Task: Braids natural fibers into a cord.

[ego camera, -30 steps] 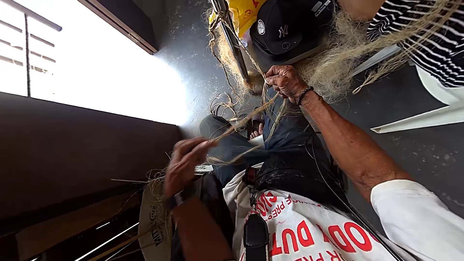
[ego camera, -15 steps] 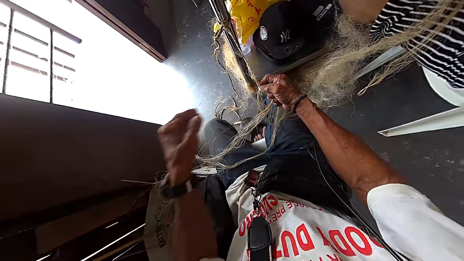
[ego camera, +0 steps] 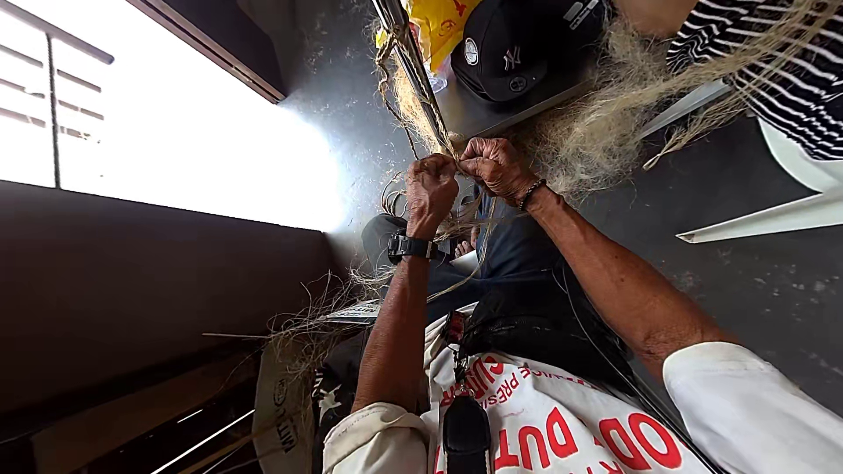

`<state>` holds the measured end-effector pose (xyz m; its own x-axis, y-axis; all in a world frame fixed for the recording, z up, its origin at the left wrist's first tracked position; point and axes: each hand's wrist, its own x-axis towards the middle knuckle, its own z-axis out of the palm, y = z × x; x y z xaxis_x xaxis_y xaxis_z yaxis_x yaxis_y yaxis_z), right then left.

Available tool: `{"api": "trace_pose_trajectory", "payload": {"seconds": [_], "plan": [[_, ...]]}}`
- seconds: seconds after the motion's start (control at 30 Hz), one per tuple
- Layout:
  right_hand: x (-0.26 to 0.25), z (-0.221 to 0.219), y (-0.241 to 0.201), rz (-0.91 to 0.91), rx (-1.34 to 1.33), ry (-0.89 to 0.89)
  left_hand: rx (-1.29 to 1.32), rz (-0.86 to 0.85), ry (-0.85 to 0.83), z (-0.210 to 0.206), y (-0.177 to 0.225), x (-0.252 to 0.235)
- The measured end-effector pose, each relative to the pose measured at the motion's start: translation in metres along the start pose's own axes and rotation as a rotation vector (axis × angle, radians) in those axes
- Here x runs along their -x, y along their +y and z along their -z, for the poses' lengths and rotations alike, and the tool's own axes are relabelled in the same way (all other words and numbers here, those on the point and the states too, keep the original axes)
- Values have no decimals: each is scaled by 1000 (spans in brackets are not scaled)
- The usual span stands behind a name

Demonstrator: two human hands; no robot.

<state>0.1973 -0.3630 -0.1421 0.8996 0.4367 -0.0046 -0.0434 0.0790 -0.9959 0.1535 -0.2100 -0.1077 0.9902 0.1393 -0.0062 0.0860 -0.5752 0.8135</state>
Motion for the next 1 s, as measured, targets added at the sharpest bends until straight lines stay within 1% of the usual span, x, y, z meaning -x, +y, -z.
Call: {"api": "trace_pose_trajectory", "payload": {"seconds": [0.07, 0.13, 0.2, 0.3, 0.37, 0.43, 0.5, 0.6, 0.7, 0.77, 0.8, 0.87, 0.93, 1.0], "plan": [[-1, 2, 0, 80, 127, -4, -92, -62, -7, 5, 2, 0], [-3, 4, 0, 157, 269, -14, -60, -79, -20, 7, -1, -1], [-4, 6, -2, 178, 344, -27, 32, -86, -38, 7, -6, -5], [-3, 9, -5, 165, 367, -44, 185, -85, -96, 10, -11, -9], [-4, 9, -6, 176, 373, -57, 320, -31, -159, 14, -12, -11], [-3, 9, -7, 164, 391, -77, 376, 18, -224, 17, -13, -15], [-3, 7, -6, 153, 391, -92, 347, 58, -256, 19, -13, -18], [-2, 6, -6, 125, 391, -112, 253, 66, -237, 17, -15, -20], [1, 15, -12, 125, 605, -79, 148, 34, -187, 8, -21, -18], [5, 22, -17, 107, 727, -28, 123, 59, -134, -2, -25, -15], [8, 23, -19, 103, 738, -3, 158, 103, -115, -7, -25, -13], [19, 18, -23, 107, 721, 10, 351, 237, -84, -19, -17, -10], [35, 5, -15, 136, 725, -21, 601, 383, -75, -27, -7, -6], [49, -3, 1, 178, 756, -72, 775, 452, -63, -30, -3, -3]]}}
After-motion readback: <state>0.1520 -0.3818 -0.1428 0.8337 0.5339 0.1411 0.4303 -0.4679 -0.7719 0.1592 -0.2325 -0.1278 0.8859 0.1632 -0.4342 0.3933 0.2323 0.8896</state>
